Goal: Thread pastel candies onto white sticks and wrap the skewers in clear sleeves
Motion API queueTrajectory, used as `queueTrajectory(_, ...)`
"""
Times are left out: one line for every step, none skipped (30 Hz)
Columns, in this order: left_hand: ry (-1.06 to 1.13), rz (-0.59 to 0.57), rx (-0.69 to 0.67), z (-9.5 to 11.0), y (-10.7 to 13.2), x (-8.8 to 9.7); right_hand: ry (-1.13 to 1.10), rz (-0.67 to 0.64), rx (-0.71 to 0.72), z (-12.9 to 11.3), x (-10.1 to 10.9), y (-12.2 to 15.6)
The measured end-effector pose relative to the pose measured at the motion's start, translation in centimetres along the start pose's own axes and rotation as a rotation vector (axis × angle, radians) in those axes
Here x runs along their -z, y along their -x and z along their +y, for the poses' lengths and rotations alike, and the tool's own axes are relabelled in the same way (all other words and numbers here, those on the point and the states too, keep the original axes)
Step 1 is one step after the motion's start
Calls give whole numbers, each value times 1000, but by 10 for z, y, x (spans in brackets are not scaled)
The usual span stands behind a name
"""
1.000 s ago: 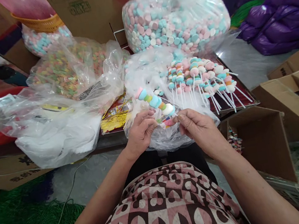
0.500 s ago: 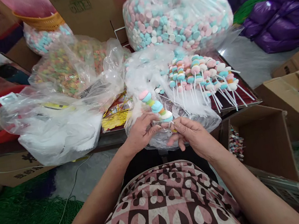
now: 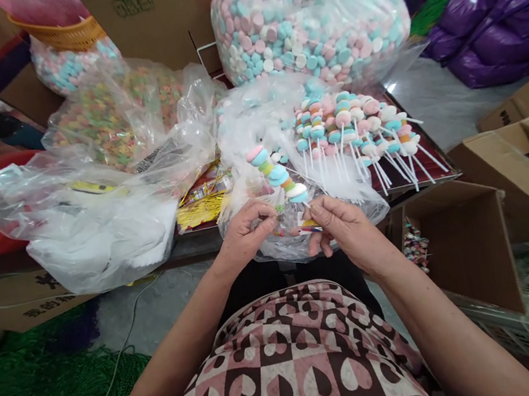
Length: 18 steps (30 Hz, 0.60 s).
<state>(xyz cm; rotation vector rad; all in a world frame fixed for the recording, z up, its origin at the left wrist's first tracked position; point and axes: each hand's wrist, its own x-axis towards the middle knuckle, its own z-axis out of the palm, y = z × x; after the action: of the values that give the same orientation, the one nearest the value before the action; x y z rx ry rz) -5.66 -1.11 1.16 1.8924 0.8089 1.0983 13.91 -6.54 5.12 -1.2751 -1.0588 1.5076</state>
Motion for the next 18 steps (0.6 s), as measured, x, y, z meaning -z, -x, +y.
queueTrajectory(11, 14, 10, 0, 0, -1, 20, 7, 6, -1, -1, -1)
queueTrajectory(24, 28, 14, 0, -1, -2, 36, 7, 11, -2, -2, -2)
queueTrajectory(38, 39, 18, 0, -1, -2, 45, 4, 19, -3, -2, -2)
queueTrajectory(55, 49, 28, -1, -1, -2, 45, 5, 34, -5, -2, -3)
queueTrajectory(82, 58, 46, -3, -1, -1, 33, 14, 56, -8, -2, -2)
queueTrajectory(120, 69, 71, -5, -2, 0, 14, 34, 81, -12, -1, -1)
queueTrajectory(169, 82, 101, -7, -2, 3, -8, 60, 105, -15, 2, 1)
queueTrajectory(228, 98, 129, -9, -2, 6, -27, 88, 122, -19, 5, 4)
queueTrajectory(293, 117, 153, -11, -2, 9, -40, 116, 133, -23, 10, 9)
queueTrajectory(355, 138, 170, -12, -2, 13, -42, 134, 131, -26, 15, 14)
queueTrajectory(407, 159, 183, -13, -2, 16, -33, 146, 129, -28, 20, 19)
queueTrajectory(444, 179, 189, -14, -2, 18, -16, 156, 128, -29, 26, 25)
queueTrajectory(468, 197, 190, -15, -2, 20, 5, 161, 121, -29, 31, 30)
queueTrajectory(477, 213, 186, -15, -2, 22, 32, 161, 113, -28, 36, 35)
queueTrajectory(478, 225, 179, -15, -3, 22, 68, 159, 98, -27, 40, 39)
queueTrajectory(473, 233, 172, -15, -3, 22, 109, 152, 80, -25, 43, 43)
queueTrajectory(468, 239, 166, -15, -4, 22, 155, 144, 62, -23, 45, 46)
queueTrajectory(465, 242, 163, -15, -4, 22, 200, 138, 42, -21, 47, 48)
